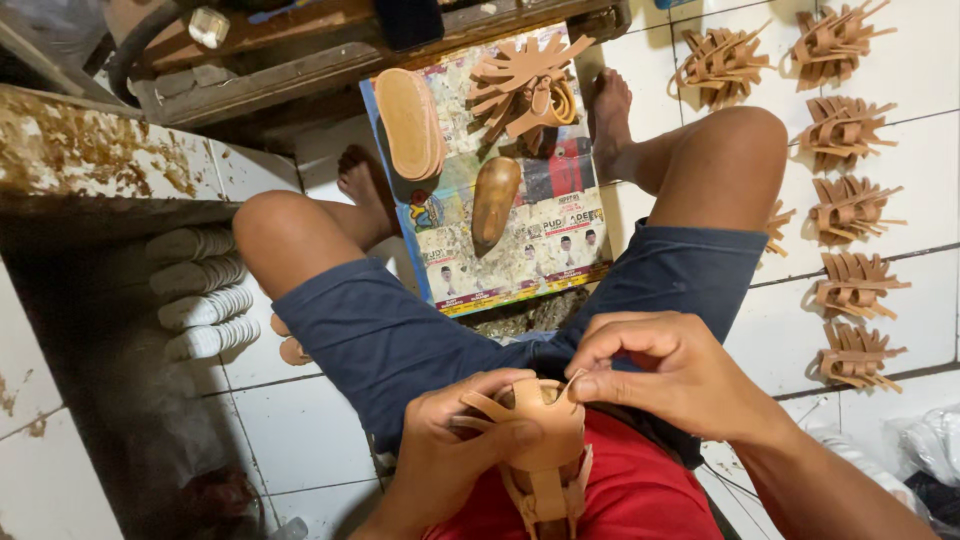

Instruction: The person sits on the floor and assembles sandals by hand. They pick up a sole and a star-shaped strap piece, fold the strap tabs over the sole edges, and press them into place to form a finished sandal.

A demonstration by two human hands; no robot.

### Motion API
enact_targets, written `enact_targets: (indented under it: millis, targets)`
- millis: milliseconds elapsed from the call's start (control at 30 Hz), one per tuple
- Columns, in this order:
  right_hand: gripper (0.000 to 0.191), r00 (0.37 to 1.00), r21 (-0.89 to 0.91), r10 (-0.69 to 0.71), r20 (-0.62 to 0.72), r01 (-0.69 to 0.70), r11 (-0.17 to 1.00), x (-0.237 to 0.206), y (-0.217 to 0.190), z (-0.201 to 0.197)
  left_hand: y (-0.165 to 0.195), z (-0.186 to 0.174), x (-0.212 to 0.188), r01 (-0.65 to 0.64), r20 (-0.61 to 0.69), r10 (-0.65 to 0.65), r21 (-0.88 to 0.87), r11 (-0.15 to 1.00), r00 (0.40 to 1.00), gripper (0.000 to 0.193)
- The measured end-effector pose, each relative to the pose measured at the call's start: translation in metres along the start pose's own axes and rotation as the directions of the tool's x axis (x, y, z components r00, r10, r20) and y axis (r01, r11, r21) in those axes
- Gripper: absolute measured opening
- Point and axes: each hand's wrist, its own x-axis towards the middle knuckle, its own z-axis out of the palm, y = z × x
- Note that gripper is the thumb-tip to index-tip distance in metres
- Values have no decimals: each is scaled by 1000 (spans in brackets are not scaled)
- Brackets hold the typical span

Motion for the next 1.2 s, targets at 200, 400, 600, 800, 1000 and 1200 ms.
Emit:
enact_targets:
  millis: [200, 400, 600, 800, 1000, 1200]
  targets:
    - [13, 977, 210, 182, 107, -201, 957, 8, 14, 2, 1, -2, -2, -156, 74, 147, 133, 979, 986, 39]
    - [17, 933, 251, 213, 289, -288, 924, -4, 18, 10, 7, -4, -7, -296, 169, 256, 286, 911, 952, 43]
    - [86, 752, 561, 107, 651, -571, 599, 7, 20, 18, 13, 2, -9, -653, 475, 521, 162, 740, 709, 38]
    - [101, 953, 504, 119, 278, -250, 827, -4, 10, 8, 18, 6, -9, -280, 235, 213, 304, 910, 948, 63]
    - [71, 994, 137, -21, -104, 35, 990, -35, 6, 22, -6, 21, 5, 4, 47, 4, -182, 983, 999, 58]
    - [43, 994, 56, -53, -99, 59, 997, -37, 24, 17, -20, 8, -3, -66, 108, 95, -247, 967, 990, 24]
